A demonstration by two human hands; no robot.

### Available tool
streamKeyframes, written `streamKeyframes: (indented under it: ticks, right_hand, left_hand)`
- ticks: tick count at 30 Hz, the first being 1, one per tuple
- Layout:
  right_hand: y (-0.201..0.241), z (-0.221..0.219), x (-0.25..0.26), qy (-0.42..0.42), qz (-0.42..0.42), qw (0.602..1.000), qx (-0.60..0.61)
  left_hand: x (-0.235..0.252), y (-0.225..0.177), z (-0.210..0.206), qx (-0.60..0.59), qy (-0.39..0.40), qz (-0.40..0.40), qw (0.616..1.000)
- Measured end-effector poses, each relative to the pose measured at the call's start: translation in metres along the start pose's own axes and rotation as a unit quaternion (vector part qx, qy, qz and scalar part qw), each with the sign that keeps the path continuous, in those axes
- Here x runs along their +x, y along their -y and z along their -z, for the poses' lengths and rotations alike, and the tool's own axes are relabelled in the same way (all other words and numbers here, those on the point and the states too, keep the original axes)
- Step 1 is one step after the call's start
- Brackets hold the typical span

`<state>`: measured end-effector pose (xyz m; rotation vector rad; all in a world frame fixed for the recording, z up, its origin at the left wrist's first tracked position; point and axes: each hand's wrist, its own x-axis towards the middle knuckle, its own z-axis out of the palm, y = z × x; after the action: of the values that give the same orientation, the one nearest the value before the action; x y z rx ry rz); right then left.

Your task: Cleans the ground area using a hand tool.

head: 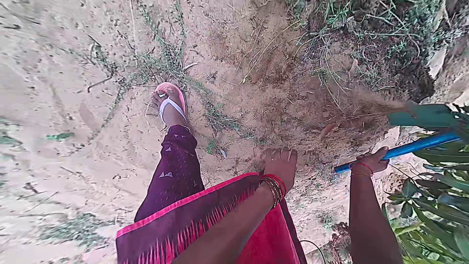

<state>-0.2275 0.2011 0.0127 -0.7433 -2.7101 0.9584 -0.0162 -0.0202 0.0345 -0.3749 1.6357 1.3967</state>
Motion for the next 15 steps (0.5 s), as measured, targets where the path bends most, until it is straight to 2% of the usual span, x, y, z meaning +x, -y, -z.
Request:
streamKeyframes:
  ticks: [2,5,7,9,10,11,12,13,15]
  right_hand:
    - [0.023,-0.010,-0.002,-0.014,-0.003,1.000,0.017]
    - [0.041,-0.016,-0.025,-0.027,0.037,0.998,0.036]
    - [0.054,-0.023,-0.057,0.027,0.041,0.998,-0.029]
    - [0.080,-0.032,-0.098,0.121,0.000,0.990,-0.077]
    - [0.093,-0.037,-0.120,0.171,-0.029,0.981,-0.084]
    - [0.102,-0.036,-0.141,0.233,-0.066,0.967,-0.082]
    - [0.109,-0.032,-0.165,0.285,-0.091,0.951,-0.078]
    - [0.116,-0.030,-0.192,0.321,-0.103,0.938,-0.078]
    - [0.130,-0.023,-0.249,0.374,-0.091,0.917,-0.108]
  left_hand:
    - [-0.002,0.000,-0.004,0.021,0.011,-0.018,1.000]
    - [-0.011,0.007,0.007,0.028,-0.002,-0.017,0.999]
    - [-0.027,0.019,0.024,0.011,-0.057,-0.008,0.998]
    - [-0.050,0.044,0.030,-0.031,-0.190,-0.011,0.981]
    - [-0.061,0.061,0.024,-0.059,-0.298,-0.024,0.953]
    - [-0.070,0.078,0.014,-0.079,-0.409,-0.044,0.908]
    - [-0.079,0.094,0.007,-0.089,-0.488,-0.057,0.866]
    - [-0.093,0.110,0.007,-0.100,-0.532,-0.059,0.839]
    - [-0.136,0.137,0.027,-0.128,-0.566,-0.044,0.813]
